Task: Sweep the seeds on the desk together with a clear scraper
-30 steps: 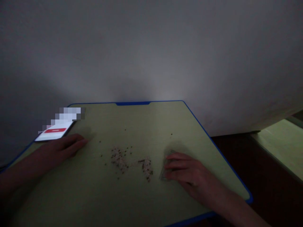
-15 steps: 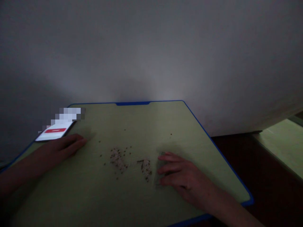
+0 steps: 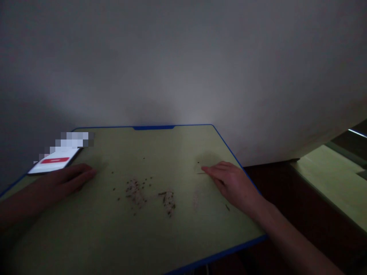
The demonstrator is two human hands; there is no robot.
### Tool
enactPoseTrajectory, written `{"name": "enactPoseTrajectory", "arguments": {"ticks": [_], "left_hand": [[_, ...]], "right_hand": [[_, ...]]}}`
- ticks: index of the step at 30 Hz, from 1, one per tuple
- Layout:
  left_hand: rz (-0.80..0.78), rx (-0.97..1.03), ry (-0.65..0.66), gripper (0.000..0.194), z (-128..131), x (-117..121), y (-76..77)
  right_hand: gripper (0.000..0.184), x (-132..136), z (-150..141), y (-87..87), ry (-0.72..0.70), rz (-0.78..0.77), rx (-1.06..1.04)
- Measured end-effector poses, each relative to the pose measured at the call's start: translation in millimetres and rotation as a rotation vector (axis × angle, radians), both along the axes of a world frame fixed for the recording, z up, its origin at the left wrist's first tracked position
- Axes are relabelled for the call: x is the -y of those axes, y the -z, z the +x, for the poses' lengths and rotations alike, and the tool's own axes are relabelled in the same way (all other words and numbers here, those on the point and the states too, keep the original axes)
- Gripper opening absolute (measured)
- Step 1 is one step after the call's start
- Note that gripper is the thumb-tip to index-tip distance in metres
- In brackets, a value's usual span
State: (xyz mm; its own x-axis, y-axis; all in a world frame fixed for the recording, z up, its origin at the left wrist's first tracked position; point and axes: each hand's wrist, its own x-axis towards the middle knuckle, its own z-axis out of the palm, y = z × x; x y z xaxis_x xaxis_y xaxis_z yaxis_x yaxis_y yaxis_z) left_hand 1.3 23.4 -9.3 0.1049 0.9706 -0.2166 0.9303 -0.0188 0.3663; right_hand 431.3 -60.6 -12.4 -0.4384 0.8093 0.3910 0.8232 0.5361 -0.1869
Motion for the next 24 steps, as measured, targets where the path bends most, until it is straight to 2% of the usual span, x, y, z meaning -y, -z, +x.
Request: {"name": "enactPoseTrajectory", "arguments": {"ticks": [4, 8, 13, 16, 19, 24], "left_hand": [[-0.016, -0.018, 0.025, 0.058, 1, -1, -0.8], [-0.009, -0.031, 0.052, 0.057, 2, -1, -1.1], [0.001, -0.025, 0.079, 0.057, 3, -1, -0.9], [0.010, -0.039, 0.085, 0.056, 4, 0, -2.1], [0.009, -0.047, 0.086, 0.056, 6, 0, -4.0], [0.018, -0.028, 0.103, 0.056, 8, 0, -6.4]], "right_hand": [[0.030, 4, -16, 19.0, 0.061, 0.043, 0.096], [0.037, 29, -33, 30.6, 0.057, 0.101, 0.152], [0.040, 64, -48, 30.1, 0.013, 0.119, 0.152], [0.038, 73, -54, 22.9, -0.038, 0.091, 0.108], [0.035, 65, -47, 14.6, -0.026, 0.007, 0.017], [0.024, 30, -8, 10.4, 0.246, -0.148, -0.156]]}}
